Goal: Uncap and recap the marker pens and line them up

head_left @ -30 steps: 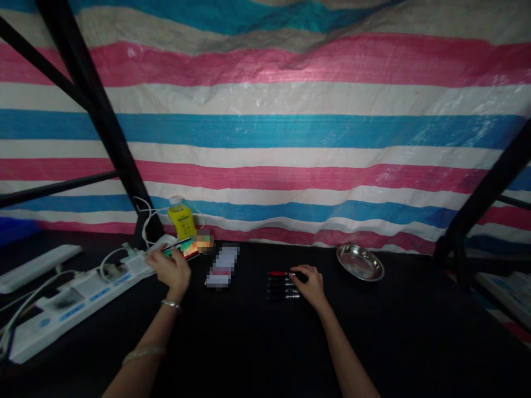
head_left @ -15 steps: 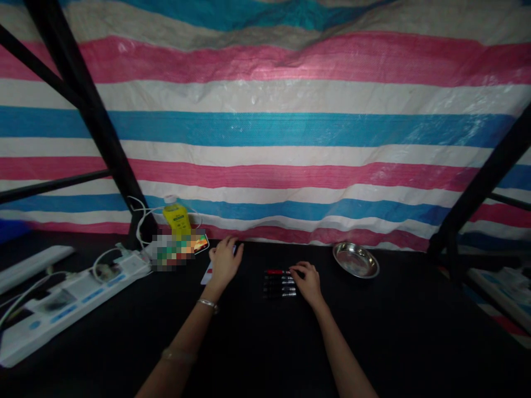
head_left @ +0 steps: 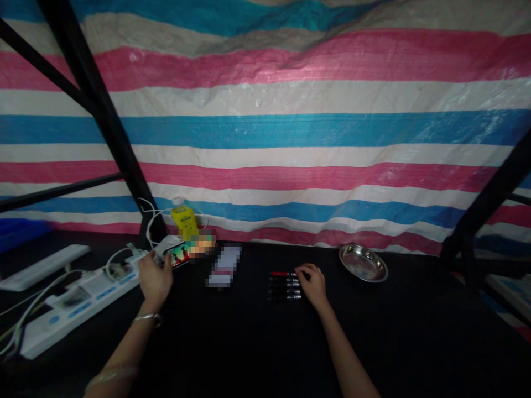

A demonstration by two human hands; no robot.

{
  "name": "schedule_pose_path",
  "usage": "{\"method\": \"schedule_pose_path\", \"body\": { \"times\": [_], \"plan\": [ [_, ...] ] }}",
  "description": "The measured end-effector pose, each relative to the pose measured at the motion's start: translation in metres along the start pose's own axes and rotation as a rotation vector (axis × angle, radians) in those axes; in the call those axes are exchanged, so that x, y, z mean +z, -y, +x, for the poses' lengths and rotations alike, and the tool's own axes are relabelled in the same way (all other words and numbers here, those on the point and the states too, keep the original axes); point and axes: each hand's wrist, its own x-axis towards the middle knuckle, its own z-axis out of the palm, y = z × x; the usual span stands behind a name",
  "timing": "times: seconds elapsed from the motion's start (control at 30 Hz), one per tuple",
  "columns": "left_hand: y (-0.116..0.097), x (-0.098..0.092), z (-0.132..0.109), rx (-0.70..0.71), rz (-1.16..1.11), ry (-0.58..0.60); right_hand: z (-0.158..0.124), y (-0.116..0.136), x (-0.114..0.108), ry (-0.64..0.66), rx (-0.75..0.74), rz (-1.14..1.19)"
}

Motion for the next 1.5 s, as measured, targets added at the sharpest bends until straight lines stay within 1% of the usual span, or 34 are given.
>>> {"method": "schedule_pose_path", "body": {
  "times": [0.13, 0.3, 0.4, 0.53, 0.67, 0.73, 0.77, 0.83, 0.87, 0.93, 0.97, 1.03, 1.1, 1.2, 1.23, 1.27, 1.3, 1.37, 1.43, 1.5],
  "plan": [
    [0.010, -0.001, 0.001, -0.046, 0.030, 0.117, 0.000, 0.000, -0.001, 0.008, 0.014, 0.020],
    [0.026, 0.006, 0.007, -0.120, 0.131, 0.246, 0.001, 0.000, -0.001, 0.012, 0.021, 0.030],
    [0.032, 0.008, 0.012, -0.137, 0.162, 0.327, 0.001, 0.001, -0.001, 0.016, 0.031, 0.029],
    [0.032, 0.004, 0.017, -0.139, 0.178, 0.361, 0.001, 0.002, -0.002, 0.018, 0.038, 0.024],
    [0.020, -0.006, 0.015, -0.123, 0.182, 0.389, 0.001, 0.003, -0.003, 0.024, 0.039, 0.027],
    [0.009, -0.012, 0.010, -0.161, 0.208, 0.396, 0.001, 0.003, -0.004, 0.038, 0.033, 0.021],
    [0.002, -0.015, 0.006, -0.194, 0.228, 0.376, 0.000, 0.004, -0.004, 0.047, 0.029, 0.014],
    [-0.014, -0.019, -0.004, -0.197, 0.233, 0.205, 0.000, 0.004, -0.004, 0.063, 0.023, -0.002],
    [-0.023, -0.020, -0.009, -0.187, 0.216, 0.151, 0.000, 0.004, -0.004, 0.069, 0.022, -0.008],
    [-0.044, -0.021, -0.019, -0.175, 0.180, 0.113, 0.000, 0.005, -0.004, 0.077, 0.025, -0.010],
    [-0.055, -0.020, -0.024, -0.146, 0.150, 0.108, 0.000, 0.005, -0.004, 0.078, 0.029, -0.007],
    [-0.081, -0.017, -0.037, -0.013, 0.052, 0.146, 0.000, 0.005, -0.004, 0.075, 0.036, 0.003],
    [-0.108, -0.012, -0.052, 0.162, -0.080, 0.231, 0.001, 0.004, -0.004, 0.069, 0.039, 0.015],
    [-0.147, 0.004, -0.080, 0.422, -0.316, 0.425, 0.002, 0.002, -0.003, 0.059, 0.043, 0.042],
    [-0.158, 0.012, -0.089, 0.496, -0.369, 0.490, 0.002, 0.001, -0.003, 0.051, 0.044, 0.057],
    [-0.167, 0.019, -0.098, 0.536, -0.413, 0.552, 0.002, 0.000, -0.002, 0.042, 0.046, 0.079],
    [-0.174, 0.028, -0.107, 0.547, -0.448, 0.609, 0.002, -0.001, -0.002, 0.032, 0.047, 0.114],
    [-0.184, 0.042, -0.122, 0.477, -0.527, 0.672, 0.003, -0.002, -0.001, 0.013, 0.068, 0.242],
    [-0.189, 0.053, -0.134, 0.333, -0.618, 0.661, 0.005, -0.001, -0.001, -0.013, 0.108, 0.420],
    [-0.192, 0.058, -0.143, 0.227, -0.700, 0.639, 0.007, 0.000, -0.002, -0.049, 0.149, 0.583]
  ]
}}
